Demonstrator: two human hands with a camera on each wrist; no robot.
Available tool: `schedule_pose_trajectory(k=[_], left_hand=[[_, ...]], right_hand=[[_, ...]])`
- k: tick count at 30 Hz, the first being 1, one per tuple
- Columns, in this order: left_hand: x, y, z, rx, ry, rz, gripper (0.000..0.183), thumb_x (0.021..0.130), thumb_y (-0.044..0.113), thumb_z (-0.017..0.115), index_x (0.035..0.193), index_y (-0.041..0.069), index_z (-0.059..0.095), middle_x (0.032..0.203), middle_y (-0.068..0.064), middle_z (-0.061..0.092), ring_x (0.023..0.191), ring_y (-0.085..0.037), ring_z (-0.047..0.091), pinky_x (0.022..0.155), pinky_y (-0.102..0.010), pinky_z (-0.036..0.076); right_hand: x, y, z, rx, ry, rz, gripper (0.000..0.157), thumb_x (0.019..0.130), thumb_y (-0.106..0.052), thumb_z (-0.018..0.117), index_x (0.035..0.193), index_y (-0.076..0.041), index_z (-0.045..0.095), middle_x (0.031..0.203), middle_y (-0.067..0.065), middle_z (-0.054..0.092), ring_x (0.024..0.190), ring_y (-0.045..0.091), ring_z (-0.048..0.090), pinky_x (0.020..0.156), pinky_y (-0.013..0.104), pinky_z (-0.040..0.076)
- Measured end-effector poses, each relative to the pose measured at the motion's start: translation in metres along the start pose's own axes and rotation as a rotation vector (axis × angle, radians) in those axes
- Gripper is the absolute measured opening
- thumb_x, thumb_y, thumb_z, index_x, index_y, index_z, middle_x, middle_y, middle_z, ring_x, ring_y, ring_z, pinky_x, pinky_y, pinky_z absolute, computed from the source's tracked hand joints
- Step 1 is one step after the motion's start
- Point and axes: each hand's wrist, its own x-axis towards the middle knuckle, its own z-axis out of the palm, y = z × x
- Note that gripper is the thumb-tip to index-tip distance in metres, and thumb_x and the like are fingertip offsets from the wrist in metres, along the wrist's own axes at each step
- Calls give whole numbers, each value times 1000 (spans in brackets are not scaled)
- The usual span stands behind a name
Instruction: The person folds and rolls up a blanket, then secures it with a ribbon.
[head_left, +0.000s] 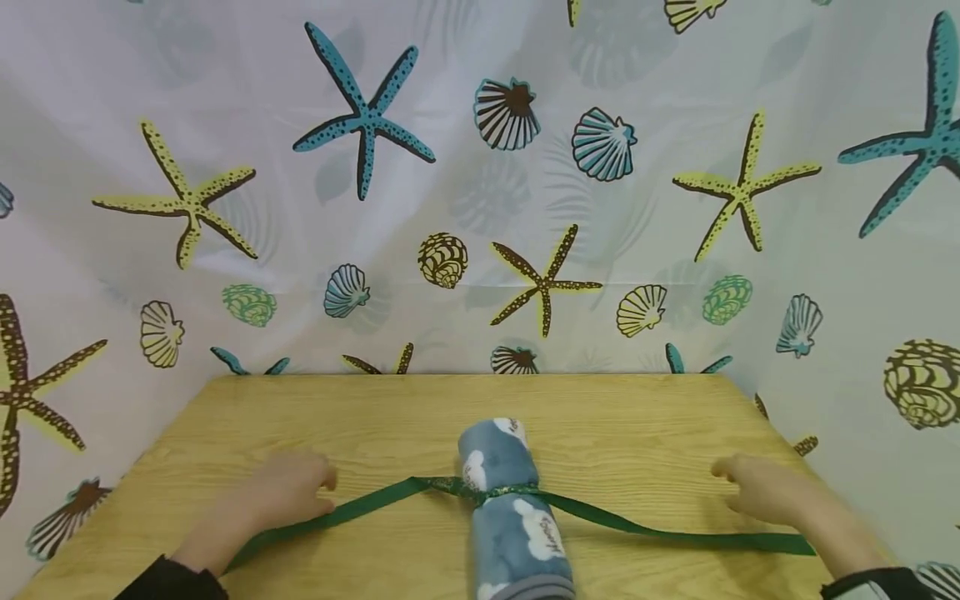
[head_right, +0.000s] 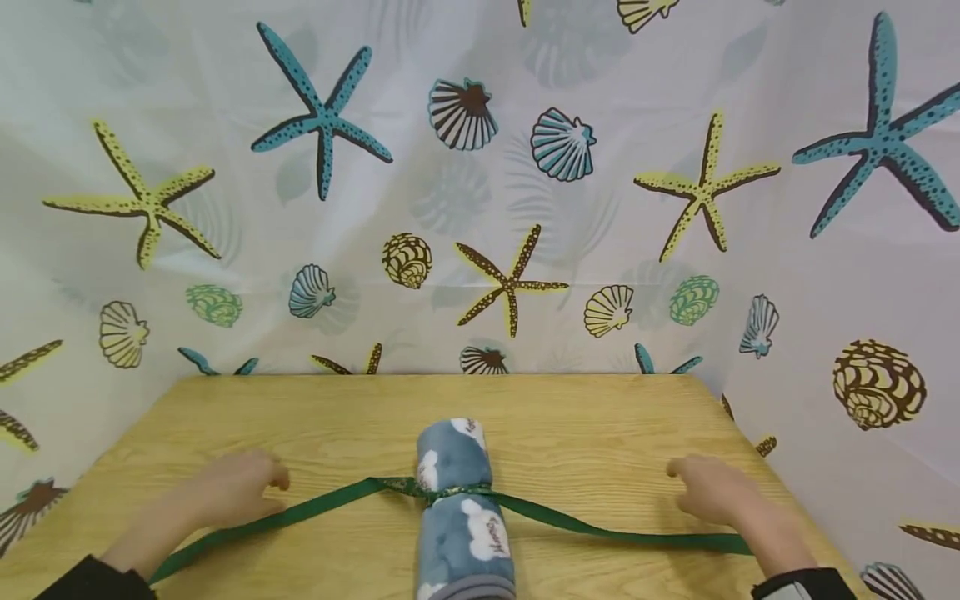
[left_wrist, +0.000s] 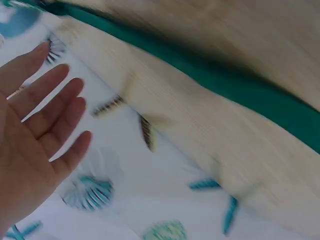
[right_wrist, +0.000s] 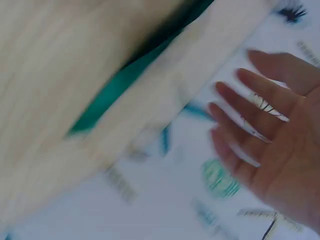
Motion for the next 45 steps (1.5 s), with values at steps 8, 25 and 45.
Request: schedule_pose_trajectory(k=[8,25,45], left_hand=[[64,76,17,-39,41,189,38,82,25,70,115,7,61,107,-8,64,98,-27,57,85,-44,43],[68,117,29,-477,-19,252,20,93,15,55,74,13,61,63,10,47,55,-2,40,53,-20,36],[25,60,26,-644,-36,18,30,93,20,55,68,8,66,54,6,44,42,-6,27,41,-19,22]], right_hand=[[55,-117,48,277,-5,-445,38,91,-29,59,114,2,61,106,10,63,88,15,58,72,29,48],[45,-140,87,637,-192,-439,18,91,-11,56,79,1,63,67,2,59,58,4,47,55,19,38],[33,-111,77,530,-92,-386,28,85,-6,52,61,8,58,58,-5,51,41,-2,29,41,13,24]])
